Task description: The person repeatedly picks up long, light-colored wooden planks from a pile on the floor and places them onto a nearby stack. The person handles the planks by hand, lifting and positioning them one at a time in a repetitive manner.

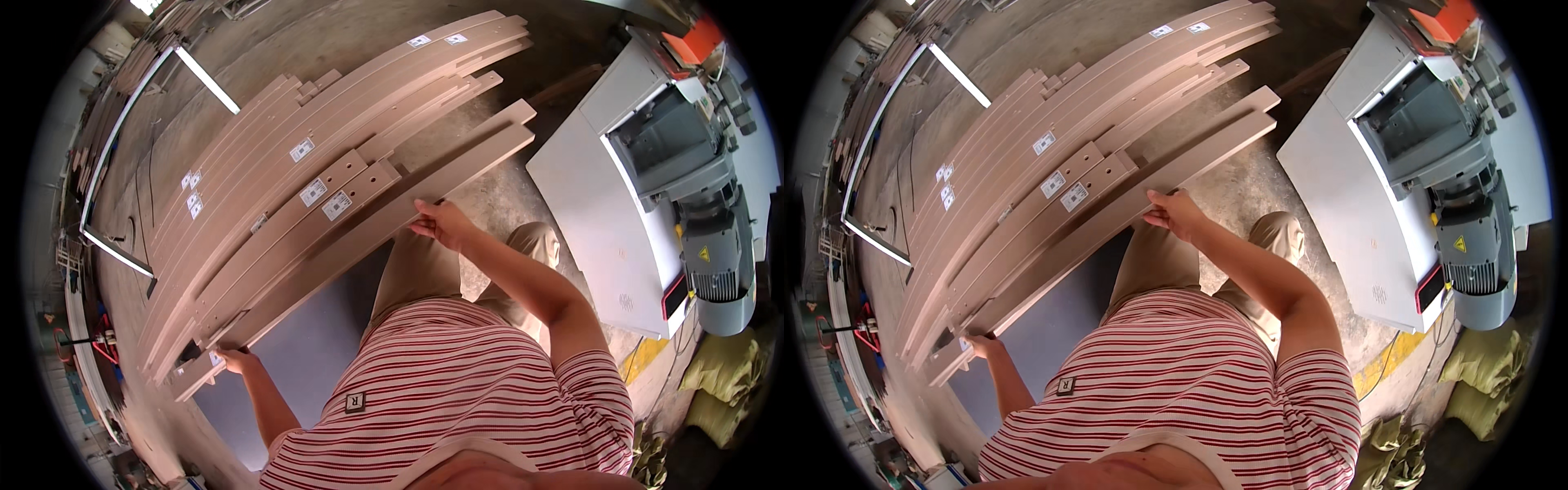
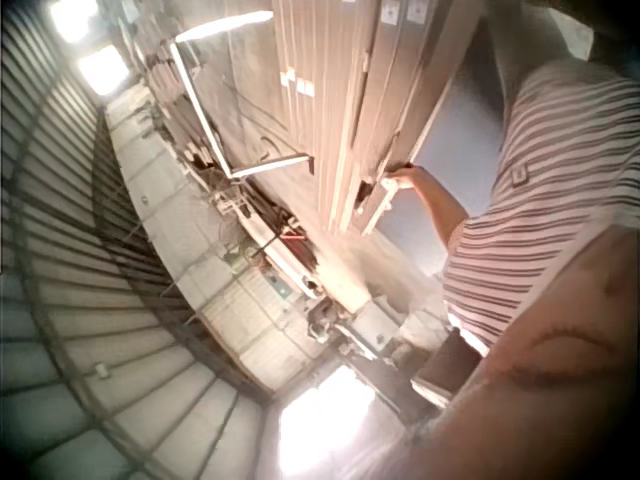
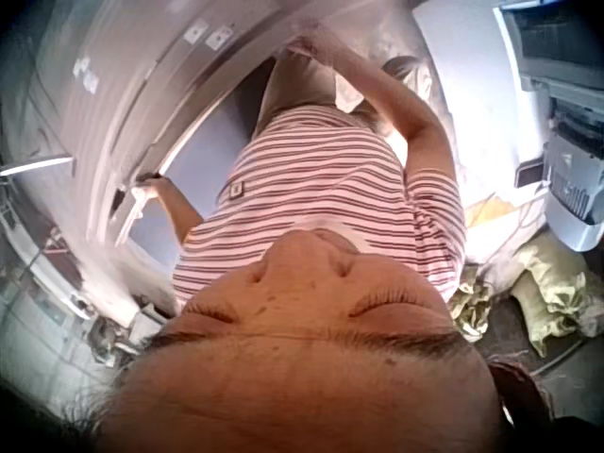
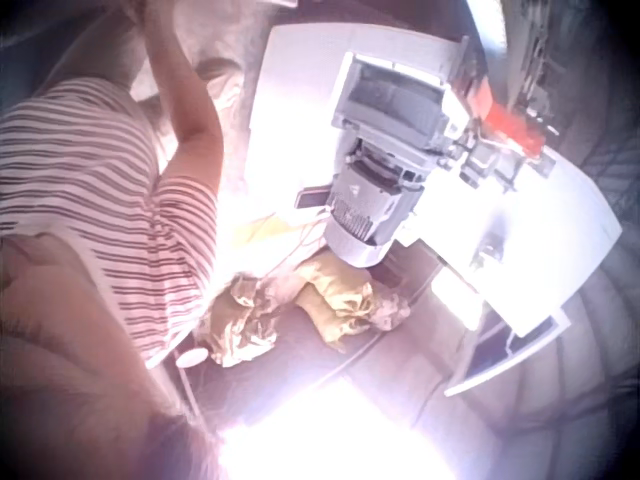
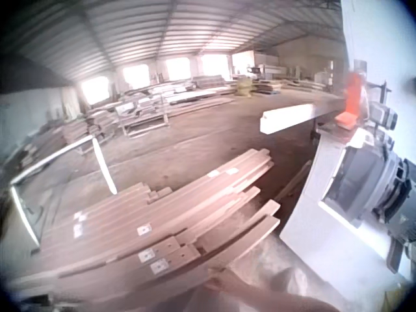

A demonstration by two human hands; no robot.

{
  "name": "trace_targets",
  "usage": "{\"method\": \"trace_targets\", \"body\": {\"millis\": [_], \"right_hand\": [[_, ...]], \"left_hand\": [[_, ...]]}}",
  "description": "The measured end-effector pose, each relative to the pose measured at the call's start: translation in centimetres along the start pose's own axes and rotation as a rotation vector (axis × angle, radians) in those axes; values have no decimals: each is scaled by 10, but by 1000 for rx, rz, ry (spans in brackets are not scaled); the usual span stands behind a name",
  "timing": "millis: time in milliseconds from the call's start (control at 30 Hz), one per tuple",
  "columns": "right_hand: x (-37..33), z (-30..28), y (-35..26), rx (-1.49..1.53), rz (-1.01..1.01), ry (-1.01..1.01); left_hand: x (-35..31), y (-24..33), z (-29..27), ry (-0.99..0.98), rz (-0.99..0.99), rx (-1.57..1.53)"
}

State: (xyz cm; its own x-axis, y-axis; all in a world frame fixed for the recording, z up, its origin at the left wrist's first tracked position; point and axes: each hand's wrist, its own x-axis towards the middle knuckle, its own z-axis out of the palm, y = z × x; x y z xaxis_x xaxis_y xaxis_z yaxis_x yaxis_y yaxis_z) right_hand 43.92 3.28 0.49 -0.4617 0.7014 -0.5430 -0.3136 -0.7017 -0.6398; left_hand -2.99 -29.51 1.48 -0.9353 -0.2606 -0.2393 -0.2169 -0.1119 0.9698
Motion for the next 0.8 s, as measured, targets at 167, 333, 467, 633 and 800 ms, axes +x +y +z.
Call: {"method": "trace_targets", "body": {"millis": [167,333,467,633,800], "right_hand": [[13,1,4,-164,151,-111],[35,-7,2,-246,131,-79],[43,-1,4,-322,159,-24],[27,-14,-1,-349,141,-122],[-19,-102,-29,-599,-90,117]], "left_hand": [[57,-28,-18,-82,-183,426],[44,-40,-11,-52,-160,730],[43,-34,-17,-98,-74,1082],[72,-23,-34,-311,-214,1085],[-21,40,39,-1053,-157,1187]]}}
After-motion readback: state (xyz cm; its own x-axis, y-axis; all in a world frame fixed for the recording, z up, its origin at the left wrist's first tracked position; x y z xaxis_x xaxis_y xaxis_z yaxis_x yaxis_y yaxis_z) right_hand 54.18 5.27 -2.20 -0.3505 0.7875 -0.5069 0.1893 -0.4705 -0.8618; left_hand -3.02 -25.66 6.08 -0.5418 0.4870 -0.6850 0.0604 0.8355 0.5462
